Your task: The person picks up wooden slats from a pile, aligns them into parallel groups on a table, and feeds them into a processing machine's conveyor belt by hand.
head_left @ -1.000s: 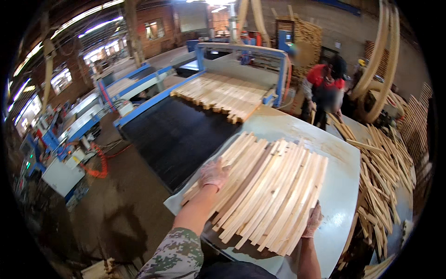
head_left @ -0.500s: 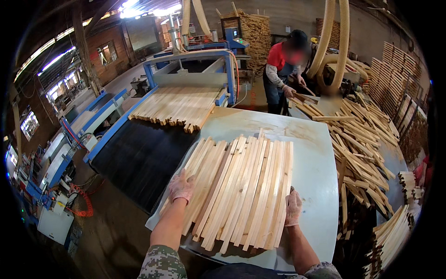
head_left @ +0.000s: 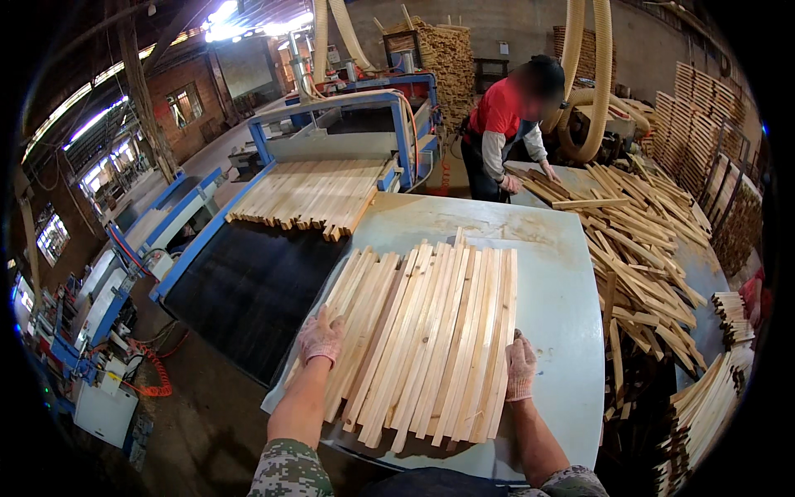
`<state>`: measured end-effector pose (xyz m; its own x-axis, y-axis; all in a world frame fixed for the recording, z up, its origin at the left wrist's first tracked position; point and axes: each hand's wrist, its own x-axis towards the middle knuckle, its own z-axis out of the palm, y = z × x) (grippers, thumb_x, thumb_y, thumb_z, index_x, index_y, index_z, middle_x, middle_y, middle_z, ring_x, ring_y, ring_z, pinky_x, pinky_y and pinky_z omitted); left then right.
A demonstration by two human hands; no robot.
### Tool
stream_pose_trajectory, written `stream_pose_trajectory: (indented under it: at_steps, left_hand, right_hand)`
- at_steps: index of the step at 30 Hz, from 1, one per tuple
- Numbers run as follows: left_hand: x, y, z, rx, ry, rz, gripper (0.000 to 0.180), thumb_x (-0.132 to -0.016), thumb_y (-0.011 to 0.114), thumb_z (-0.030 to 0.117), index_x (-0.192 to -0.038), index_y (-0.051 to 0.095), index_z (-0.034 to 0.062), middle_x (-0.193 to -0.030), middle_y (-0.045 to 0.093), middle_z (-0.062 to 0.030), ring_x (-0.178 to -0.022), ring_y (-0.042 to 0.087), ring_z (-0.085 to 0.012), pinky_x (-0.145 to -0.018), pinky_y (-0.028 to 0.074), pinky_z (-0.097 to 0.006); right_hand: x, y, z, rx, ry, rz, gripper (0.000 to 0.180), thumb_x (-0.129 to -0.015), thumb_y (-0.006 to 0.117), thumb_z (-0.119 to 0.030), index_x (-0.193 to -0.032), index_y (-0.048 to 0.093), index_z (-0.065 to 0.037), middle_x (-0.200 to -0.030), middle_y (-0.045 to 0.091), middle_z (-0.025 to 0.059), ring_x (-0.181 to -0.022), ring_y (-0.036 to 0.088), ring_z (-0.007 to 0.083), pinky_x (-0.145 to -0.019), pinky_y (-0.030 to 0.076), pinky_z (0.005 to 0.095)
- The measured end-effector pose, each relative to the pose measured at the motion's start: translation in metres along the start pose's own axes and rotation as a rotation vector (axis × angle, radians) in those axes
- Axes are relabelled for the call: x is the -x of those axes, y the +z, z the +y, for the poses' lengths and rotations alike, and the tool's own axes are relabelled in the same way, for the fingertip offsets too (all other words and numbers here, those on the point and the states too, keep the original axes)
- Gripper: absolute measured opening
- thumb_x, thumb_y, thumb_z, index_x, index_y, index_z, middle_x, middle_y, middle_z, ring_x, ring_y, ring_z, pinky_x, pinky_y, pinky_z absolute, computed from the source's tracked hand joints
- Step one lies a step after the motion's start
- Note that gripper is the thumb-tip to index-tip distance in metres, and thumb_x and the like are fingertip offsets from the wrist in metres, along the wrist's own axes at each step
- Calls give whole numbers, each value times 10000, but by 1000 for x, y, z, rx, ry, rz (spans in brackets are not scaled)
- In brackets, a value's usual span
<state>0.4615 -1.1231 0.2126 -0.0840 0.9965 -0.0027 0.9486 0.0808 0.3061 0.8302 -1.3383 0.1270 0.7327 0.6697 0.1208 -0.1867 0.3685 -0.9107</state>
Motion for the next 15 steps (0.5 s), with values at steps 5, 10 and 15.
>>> stream_pose_trajectory:
  at_steps: [5, 10, 15]
  left_hand:
    - [3, -3, 1, 13, -15, -7, 683, -1012, 530, 559, -1596, 429, 219, -1424, 592, -202, -1371, 536, -365, -1134, 436, -478]
    - [8, -10, 2, 49, -19, -17, 686, -1009, 523, 558, -1591, 448, 203, -1470, 563, -222, -1379, 526, -381, -1159, 420, -472]
    - [4, -5, 0, 57, 1, -7, 681, -1010, 523, 556, -1583, 455, 194, -1460, 569, -230, -1371, 532, -386, -1157, 422, -472]
  right_hand:
    - [-1, 0, 0, 22, 25, 21, 304, -1083, 576, -172, -1287, 634, 47, -834, 540, -70, -719, 475, 23, -631, 404, 185]
    - [5, 14, -9, 1, 34, 73, 241, -1098, 524, -198, -1149, 647, 3, -793, 499, -85, -708, 444, 25, -619, 395, 210]
    - [-1, -4, 4, 19, 27, 22, 282, -1086, 551, -164, -1264, 640, 36, -872, 561, -50, -761, 486, 34, -675, 421, 199]
